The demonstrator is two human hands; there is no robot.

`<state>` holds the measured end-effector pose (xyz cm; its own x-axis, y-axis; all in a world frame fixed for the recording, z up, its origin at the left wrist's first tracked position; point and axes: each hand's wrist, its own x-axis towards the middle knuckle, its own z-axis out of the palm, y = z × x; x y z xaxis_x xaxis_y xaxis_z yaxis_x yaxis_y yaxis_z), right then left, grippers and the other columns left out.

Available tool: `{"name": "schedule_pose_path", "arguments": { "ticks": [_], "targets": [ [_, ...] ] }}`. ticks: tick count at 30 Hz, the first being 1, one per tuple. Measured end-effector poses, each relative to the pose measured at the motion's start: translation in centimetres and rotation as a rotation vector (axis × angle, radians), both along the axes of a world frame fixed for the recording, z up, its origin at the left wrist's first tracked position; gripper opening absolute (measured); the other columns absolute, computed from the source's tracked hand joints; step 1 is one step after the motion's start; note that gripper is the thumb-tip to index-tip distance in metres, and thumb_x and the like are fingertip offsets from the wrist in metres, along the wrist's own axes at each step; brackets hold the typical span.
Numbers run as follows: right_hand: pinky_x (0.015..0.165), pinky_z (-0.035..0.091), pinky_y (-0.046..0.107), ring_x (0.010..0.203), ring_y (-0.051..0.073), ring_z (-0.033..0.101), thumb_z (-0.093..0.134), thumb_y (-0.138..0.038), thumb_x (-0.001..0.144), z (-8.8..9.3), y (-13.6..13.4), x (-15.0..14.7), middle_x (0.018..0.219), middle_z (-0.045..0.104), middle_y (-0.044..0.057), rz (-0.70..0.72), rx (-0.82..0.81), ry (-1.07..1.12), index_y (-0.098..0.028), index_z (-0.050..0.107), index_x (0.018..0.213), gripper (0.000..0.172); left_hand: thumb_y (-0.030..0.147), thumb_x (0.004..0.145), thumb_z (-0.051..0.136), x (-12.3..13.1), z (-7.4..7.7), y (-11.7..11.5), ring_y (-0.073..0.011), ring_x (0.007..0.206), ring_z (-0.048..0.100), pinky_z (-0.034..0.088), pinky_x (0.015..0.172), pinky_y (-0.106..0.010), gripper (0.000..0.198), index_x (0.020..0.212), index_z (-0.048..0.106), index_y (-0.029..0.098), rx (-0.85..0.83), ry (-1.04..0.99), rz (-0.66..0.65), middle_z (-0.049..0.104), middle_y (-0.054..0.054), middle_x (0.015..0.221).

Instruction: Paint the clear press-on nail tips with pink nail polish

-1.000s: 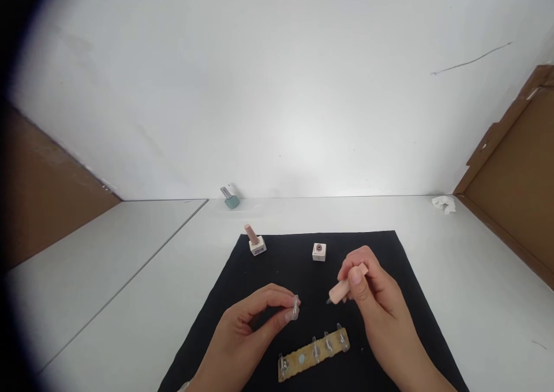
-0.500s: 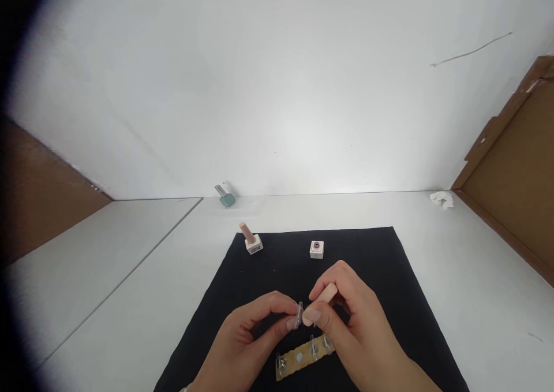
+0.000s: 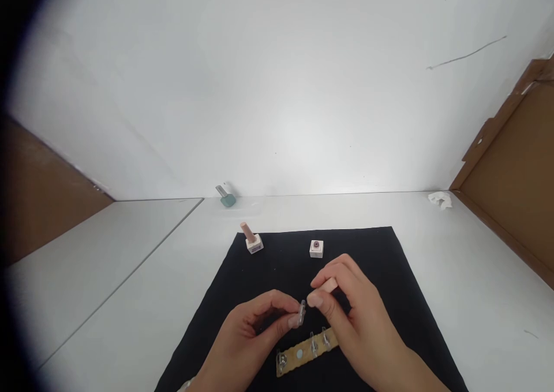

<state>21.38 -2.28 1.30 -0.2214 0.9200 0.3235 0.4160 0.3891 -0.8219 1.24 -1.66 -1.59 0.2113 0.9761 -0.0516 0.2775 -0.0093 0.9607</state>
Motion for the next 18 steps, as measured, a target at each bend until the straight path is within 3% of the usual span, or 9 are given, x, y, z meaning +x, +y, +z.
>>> {"name": "schedule_pose_path", "arguments": {
  "ticks": [3,8,13,18],
  "targets": [
    [0.058,0.047,0.023,0.073,0.014,0.060,0.054,-0.033,0.105,0.23,0.04,0.15,0.091,0.060,-0.001,-0.047,0.021,0.014,-0.028,0.063,0.094,0.015,0.027,0.082,0.070,0.00,0.08,0.00,-0.0181,0.071,0.068,0.052,0.069,-0.025,0.011,0.073,0.076,0.023,-0.008,-0.009,-0.013,0.076,0.001,0.072],
    [0.061,0.050,0.023,0.071,0.014,0.061,0.057,-0.032,0.104,0.45,0.04,-0.02,0.086,0.060,-0.001,0.100,-0.030,0.004,-0.027,0.063,0.092,0.015,0.029,0.084,0.066,-0.12,0.21,-0.04,-0.0193,0.072,0.068,0.051,0.069,-0.026,0.015,0.074,0.076,0.022,-0.006,0.006,-0.042,0.076,-0.001,0.073],
    [0.059,0.051,0.022,0.070,0.014,0.065,0.058,-0.032,0.103,0.38,0.08,0.12,0.088,0.063,-0.001,-0.107,0.076,-0.015,-0.028,0.064,0.092,0.013,0.026,0.081,0.065,0.15,0.41,-0.28,-0.0201,0.072,0.068,0.051,0.070,-0.028,0.013,0.074,0.075,0.021,-0.010,-0.002,-0.042,0.075,-0.002,0.074],
    [0.061,0.051,0.021,0.071,0.013,0.065,0.060,-0.035,0.102,0.40,-0.02,0.17,0.085,0.062,-0.003,0.092,-0.053,-0.076,-0.029,0.065,0.090,0.014,0.026,0.081,0.064,0.27,0.42,-0.33,-0.0200,0.072,0.068,0.051,0.069,-0.027,0.014,0.075,0.075,0.020,-0.021,-0.015,-0.056,0.075,-0.003,0.076]
  ]
}}
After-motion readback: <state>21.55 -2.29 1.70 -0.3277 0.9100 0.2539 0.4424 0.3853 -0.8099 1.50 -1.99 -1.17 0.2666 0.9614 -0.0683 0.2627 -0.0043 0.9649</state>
